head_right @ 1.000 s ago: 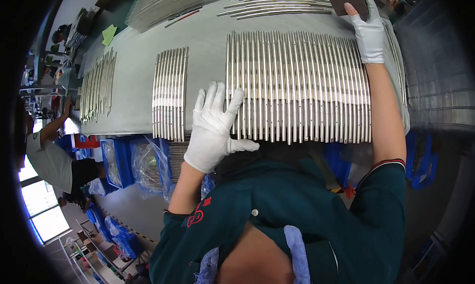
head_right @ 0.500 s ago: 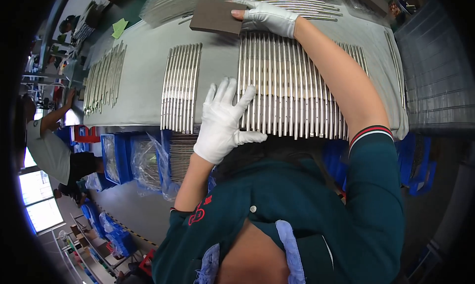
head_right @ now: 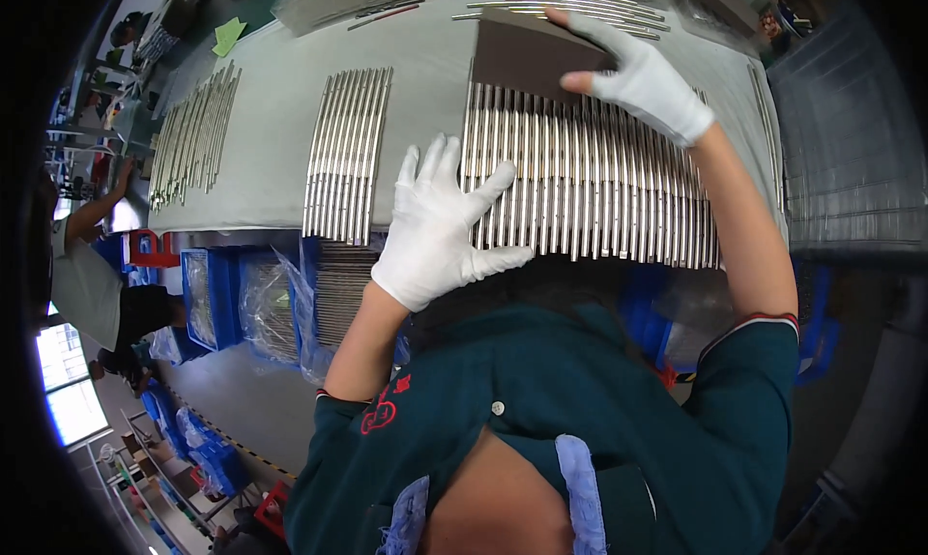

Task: Polishing and aligning a batch of thin metal rods on a workbench using an abrasive sanding block.

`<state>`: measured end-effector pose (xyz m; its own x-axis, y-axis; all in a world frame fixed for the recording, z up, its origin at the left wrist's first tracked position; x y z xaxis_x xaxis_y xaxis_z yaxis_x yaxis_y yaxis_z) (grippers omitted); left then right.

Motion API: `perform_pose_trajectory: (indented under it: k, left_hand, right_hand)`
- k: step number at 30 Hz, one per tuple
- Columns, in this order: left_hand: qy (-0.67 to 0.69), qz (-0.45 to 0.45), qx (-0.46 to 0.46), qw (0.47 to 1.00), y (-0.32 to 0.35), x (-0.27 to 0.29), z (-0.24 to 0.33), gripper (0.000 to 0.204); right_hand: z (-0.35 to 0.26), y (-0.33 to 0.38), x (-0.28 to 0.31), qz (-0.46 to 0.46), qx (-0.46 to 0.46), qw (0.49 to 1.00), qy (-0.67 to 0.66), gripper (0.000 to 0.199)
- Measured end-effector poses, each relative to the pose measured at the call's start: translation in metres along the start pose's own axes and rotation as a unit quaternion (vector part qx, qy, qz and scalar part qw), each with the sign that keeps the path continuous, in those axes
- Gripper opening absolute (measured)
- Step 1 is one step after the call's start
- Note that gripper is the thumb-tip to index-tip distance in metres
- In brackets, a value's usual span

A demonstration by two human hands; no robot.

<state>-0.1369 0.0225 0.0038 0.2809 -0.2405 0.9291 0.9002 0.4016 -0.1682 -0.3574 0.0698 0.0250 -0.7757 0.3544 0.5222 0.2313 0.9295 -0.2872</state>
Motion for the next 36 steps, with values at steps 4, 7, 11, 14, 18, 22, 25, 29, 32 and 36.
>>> perform_pose_trajectory:
  k: [4, 7, 11, 14, 18, 22, 25, 29, 32, 36]
  left_hand:
    - [0.006, -0.001, -0.003, 1.0, -0.002, -0.004, -0.001, 0.079]
    - [0.005, 0.005, -0.009, 1.0, -0.002, 0.0, 0.003, 0.075]
    - [0.008, 0.011, -0.013, 1.0, -0.003, -0.002, 0.001, 0.075]
    - [0.017, 0.013, -0.009, 1.0, -0.001, -0.002, -0.002, 0.075]
    - [0.012, 0.005, -0.012, 1.0, -0.002, -0.003, 0.002, 0.076]
    - [0.015, 0.001, -0.014, 1.0, -0.002, -0.004, 0.0, 0.076]
    - [0.01, -0.003, -0.012, 1.0, 0.0, -0.005, -0.001, 0.077]
    - [0.008, 0.004, -0.009, 1.0, 0.0, -0.005, 0.002, 0.077]
    - [0.015, 0.002, -0.032, 0.999, 0.0, -0.007, 0.003, 0.076]
    - [0.031, -0.03, -0.067, 0.997, 0.009, -0.016, 0.028, 0.074]
  right_hand:
    - [-0.006, 0.056, 0.016, -0.02, 0.008, 0.996, 0.091, 0.058]
    - [-0.027, 0.045, 0.001, -0.034, 0.073, 0.985, 0.153, 0.058]
    - [-0.043, 0.026, -0.018, -0.041, 0.147, 0.973, 0.173, 0.06]
    - [-0.024, 0.044, 0.01, -0.039, 0.086, 0.986, 0.138, 0.061]
    - [-0.026, 0.042, -0.001, -0.033, 0.099, 0.98, 0.167, 0.059]
    - [-0.042, 0.022, -0.023, -0.055, 0.165, 0.969, 0.174, 0.059]
    - [-0.03, 0.043, 0.008, -0.044, 0.118, 0.976, 0.175, 0.059]
    - [-0.032, 0.041, 0.003, -0.041, 0.118, 0.971, 0.204, 0.058]
    - [-0.045, 0.021, -0.028, -0.038, 0.174, 0.967, 0.184, 0.061]
    - [-0.019, 0.037, 0.01, 0.049, 0.073, 0.988, 0.124, 0.063]
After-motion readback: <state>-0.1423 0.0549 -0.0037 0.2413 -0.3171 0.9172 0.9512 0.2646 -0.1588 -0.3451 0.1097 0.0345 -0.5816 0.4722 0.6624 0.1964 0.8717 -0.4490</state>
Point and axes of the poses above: each hand's wrist, its own y-axis away from the middle knuckle, its own x-axis out of the back of the hand, z = x × y, the point moved 8 cm from there along -y, towards the middle knuckle, and after that the axes turned 12 degrees about x, right-handed, at the moved point
